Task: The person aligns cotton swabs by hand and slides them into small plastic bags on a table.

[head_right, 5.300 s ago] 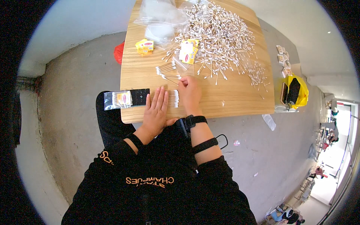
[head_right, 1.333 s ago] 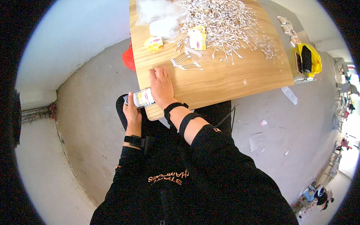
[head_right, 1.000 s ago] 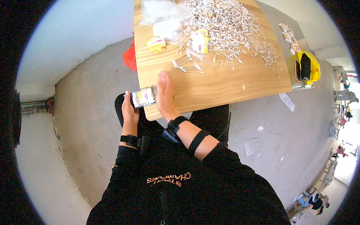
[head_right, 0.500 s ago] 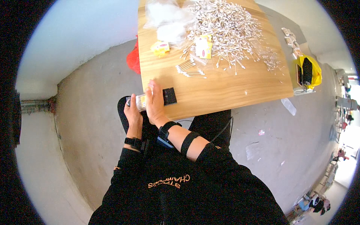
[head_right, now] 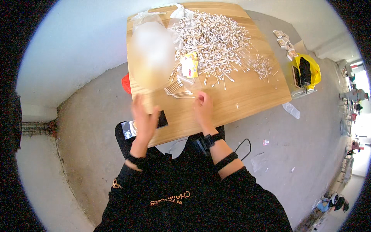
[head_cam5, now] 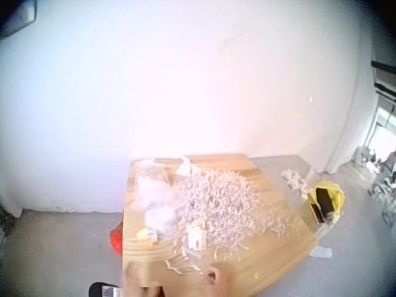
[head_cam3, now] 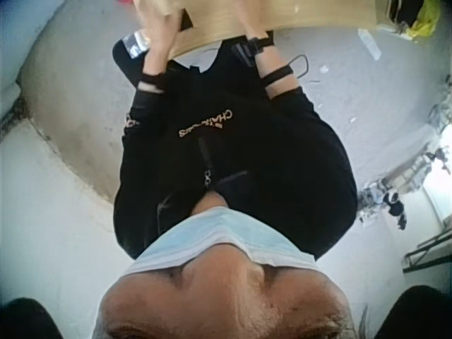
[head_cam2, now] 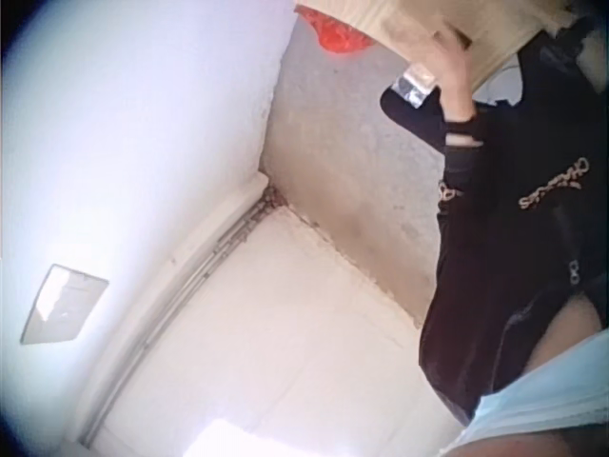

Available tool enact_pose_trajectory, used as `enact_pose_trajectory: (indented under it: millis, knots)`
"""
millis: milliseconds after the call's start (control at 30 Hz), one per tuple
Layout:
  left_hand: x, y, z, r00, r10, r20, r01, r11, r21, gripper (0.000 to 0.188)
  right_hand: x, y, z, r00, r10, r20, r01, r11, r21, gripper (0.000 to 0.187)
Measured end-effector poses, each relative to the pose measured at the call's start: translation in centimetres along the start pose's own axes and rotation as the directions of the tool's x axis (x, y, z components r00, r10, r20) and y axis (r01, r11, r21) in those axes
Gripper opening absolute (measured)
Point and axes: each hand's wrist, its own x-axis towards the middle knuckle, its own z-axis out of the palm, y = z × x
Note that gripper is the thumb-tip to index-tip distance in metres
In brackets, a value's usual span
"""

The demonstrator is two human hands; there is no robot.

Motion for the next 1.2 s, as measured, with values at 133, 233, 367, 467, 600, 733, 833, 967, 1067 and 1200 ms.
enact_pose_trajectory:
  millis: [133, 233, 367, 467, 600, 733, 833, 967, 1067, 1200]
  knots:
    - [3.0, 4.4, 6.8, 0.961, -0.120, 0.248, 0.075, 0.981, 0.181, 0.092, 0.0, -0.7, -2.0, 0.932, 0.287, 0.222, -0.344, 0.894, 0.288, 0.028]
    - [3.5, 4.7, 9.9, 0.935, -0.138, 0.327, 0.010, 0.931, 0.364, 0.101, -0.2, -0.5, -3.3, 0.898, 0.325, 0.297, -0.416, 0.848, 0.329, 0.029]
    - [1.3, 4.2, 10.7, 0.935, -0.037, 0.353, -0.112, 0.913, 0.392, 0.107, 0.1, 0.1, -5.4, 0.876, 0.373, 0.307, -0.475, 0.781, 0.406, 0.027]
    - [-1.0, 4.4, 9.1, 0.904, 0.076, 0.421, -0.238, 0.907, 0.348, 0.108, 0.5, 0.2, -5.8, 0.900, 0.346, 0.265, -0.431, 0.795, 0.427, 0.026]
    - [-2.9, 5.3, 6.7, 0.836, 0.118, 0.536, -0.325, 0.894, 0.310, 0.105, 1.9, 1.3, -6.2, 0.971, 0.166, 0.174, -0.200, 0.959, 0.199, 0.028]
    - [-3.2, 4.7, 6.8, 0.879, 0.133, 0.459, -0.308, 0.892, 0.331, 0.087, 3.5, 1.0, -6.2, 0.985, -0.170, 0.042, 0.175, 0.958, -0.227, 0.030]
    - [-2.3, 4.3, 7.8, 0.909, 0.163, 0.384, -0.322, 0.860, 0.397, 0.071, 5.2, -0.4, -6.1, 0.981, -0.193, 0.009, 0.179, 0.892, -0.416, 0.028]
    - [-3.3, 3.8, 8.3, 0.919, 0.141, 0.369, -0.298, 0.861, 0.412, 0.068, 6.5, -1.1, -6.7, 0.988, -0.120, 0.097, 0.154, 0.794, -0.588, 0.025]
    - [-4.3, 5.0, 6.8, 0.892, 0.136, 0.431, -0.294, 0.899, 0.324, 0.077, 6.5, 0.8, -7.6, 0.988, -0.133, 0.072, 0.150, 0.782, -0.604, 0.020]
    - [-4.8, 5.1, 5.6, 0.799, 0.231, 0.555, -0.403, 0.891, 0.209, 0.097, 5.3, 1.5, -7.7, 0.977, -0.205, -0.050, 0.158, 0.867, -0.472, 0.013]
